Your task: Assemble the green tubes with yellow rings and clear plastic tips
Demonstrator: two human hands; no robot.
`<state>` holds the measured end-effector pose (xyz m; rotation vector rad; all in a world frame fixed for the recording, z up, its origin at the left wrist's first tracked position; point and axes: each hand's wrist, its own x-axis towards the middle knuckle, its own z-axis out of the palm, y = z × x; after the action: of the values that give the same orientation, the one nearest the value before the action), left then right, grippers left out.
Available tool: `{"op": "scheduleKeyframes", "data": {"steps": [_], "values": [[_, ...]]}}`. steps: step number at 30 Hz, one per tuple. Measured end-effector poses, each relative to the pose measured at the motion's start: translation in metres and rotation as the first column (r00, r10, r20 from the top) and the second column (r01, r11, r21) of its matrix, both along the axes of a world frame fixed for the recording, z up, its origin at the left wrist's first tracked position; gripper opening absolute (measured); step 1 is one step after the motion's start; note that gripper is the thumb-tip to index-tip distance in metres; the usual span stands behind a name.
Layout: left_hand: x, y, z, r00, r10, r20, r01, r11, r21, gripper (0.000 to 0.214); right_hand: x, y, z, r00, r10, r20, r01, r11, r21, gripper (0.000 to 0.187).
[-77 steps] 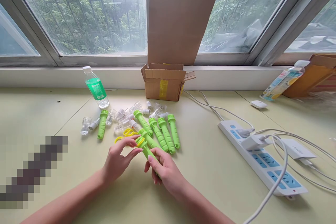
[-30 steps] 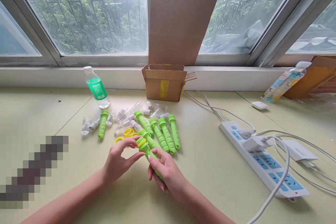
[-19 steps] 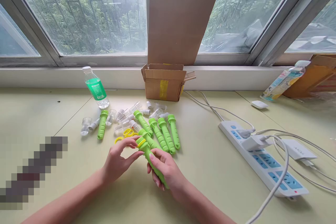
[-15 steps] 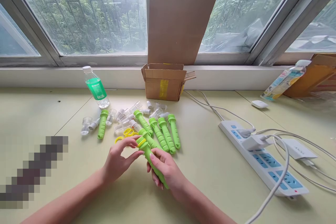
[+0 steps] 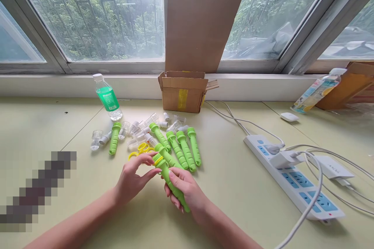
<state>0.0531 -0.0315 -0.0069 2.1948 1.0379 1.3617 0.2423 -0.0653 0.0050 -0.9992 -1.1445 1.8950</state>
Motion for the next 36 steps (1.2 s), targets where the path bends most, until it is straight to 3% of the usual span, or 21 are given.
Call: {"op": "scheduleKeyframes", "data": {"steps": [7,11,36], "values": [[0.0012,-0.0013,0.0018,1.0,-0.012,-0.001,0.012,1.0,-0.012,0.016,0.0002,-0.0016,0.0011,0.989,-0.037,0.141,0.036,0.999,0.013,0.027],[0.0019,-0.0002,0.001,1.0,-0.021,0.002,0.021,1.0,-0.018,0.016,-0.0002,-0.0028,0.0005,0.981,-0.065,0.182,0.069,0.997,-0.02,0.039],[0.001,-0.0017,0.0047,1.0,0.015,-0.001,-0.015,1.0,0.011,0.015,-0.0042,0.0005,-0.0052,0.994,-0.094,0.057,0.092,0.995,0.026,0.038]]}}
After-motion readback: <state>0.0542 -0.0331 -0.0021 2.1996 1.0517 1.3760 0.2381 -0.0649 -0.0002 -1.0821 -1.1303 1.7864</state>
